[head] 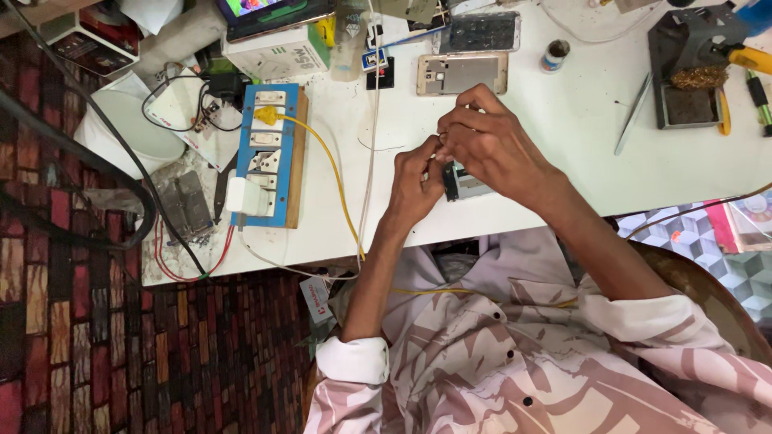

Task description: The person sits at a repair workbench and disassembles a smartphone, using a screwdriver to remove screws from the phone body and prying and lifting internal components by hand. They set the phone down, reposition it, and continue unscrewing and handling small parts across the workbench.

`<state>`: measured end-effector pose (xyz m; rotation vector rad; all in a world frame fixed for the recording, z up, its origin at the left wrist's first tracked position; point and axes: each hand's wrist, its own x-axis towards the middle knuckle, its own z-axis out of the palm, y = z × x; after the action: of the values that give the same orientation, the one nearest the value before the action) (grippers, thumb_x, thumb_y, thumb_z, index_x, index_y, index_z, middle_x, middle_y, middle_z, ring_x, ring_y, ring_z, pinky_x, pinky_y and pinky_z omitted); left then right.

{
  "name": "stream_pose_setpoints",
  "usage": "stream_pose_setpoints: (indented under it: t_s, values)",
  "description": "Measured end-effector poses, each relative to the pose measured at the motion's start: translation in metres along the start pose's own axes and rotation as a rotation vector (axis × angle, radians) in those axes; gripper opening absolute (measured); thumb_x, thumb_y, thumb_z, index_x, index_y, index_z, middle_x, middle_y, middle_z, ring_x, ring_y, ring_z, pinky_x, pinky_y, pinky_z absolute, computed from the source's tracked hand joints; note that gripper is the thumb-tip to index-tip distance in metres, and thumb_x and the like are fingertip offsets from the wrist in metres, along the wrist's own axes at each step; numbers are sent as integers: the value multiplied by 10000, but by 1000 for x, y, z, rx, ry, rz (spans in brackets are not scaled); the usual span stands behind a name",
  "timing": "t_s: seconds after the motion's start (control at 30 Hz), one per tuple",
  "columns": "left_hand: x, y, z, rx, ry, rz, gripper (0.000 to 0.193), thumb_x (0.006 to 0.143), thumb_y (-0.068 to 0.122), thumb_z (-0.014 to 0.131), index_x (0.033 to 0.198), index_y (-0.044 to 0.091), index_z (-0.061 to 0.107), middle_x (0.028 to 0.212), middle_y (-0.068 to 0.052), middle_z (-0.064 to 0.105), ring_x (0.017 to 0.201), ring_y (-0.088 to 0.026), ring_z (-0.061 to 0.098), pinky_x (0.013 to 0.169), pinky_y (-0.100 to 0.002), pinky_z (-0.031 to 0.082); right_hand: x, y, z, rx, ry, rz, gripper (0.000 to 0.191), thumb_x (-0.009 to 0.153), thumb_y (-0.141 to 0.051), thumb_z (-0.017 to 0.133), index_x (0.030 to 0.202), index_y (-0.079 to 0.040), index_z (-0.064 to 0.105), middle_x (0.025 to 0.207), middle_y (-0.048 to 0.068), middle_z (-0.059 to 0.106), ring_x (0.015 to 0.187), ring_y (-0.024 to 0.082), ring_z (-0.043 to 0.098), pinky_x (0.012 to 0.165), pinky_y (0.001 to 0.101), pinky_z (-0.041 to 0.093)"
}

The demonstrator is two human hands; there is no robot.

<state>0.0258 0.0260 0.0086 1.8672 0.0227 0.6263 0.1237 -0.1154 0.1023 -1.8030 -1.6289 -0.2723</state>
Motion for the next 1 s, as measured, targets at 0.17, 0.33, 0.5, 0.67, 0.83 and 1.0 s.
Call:
stream_pose_setpoints:
  t_s: [0.17,0.33,0.5,0.67,0.83,1.0]
  values:
    - [9,2,-3,5,-82,-41,298,873,-128,444,1094,-18,610,903,-179,738,731,-233,738,658,-276,539,-3,8,-1,-2,-27,45,128,793,56,712,916,32,689,1110,105,697,1208,331,576,932,378,541]
    - [15,13,-9,-49,-204,-14,367,855,-141,423,1136,-23,628,847,-165,734,700,-219,713,669,-291,507,-13,14,0,80,34,77,107,795,39,757,827,2,662,1048,50,704,1101,331,535,934,408,487]
    - [23,18,-27,22,-368,-218,257,958,-4,576,1190,0,687,732,-149,683,523,-173,567,528,-305,496,-17,16,2,28,25,83,119,800,42,758,864,-31,690,1069,20,704,1085,301,521,974,402,474]
    - [19,5,-18,-73,-316,-268,224,982,15,581,1169,-20,699,824,-91,759,471,-112,563,463,-293,486,-12,18,7,-14,19,62,129,785,45,759,867,-30,693,1098,17,712,1115,325,501,972,397,455]
    - [16,-11,-17,-184,-314,-248,339,968,-45,523,1269,-37,679,846,-90,733,539,-125,573,469,-285,517,-11,22,10,-14,28,49,138,786,-5,785,892,-28,701,1092,24,707,1136,327,497,992,412,438]
    - [37,-13,-24,-170,-491,-228,410,912,-75,463,1294,-67,613,912,-102,725,654,-131,664,509,-300,556,-10,25,3,-7,37,86,212,809,-114,858,807,-30,665,1025,21,699,1111,328,472,965,422,431]
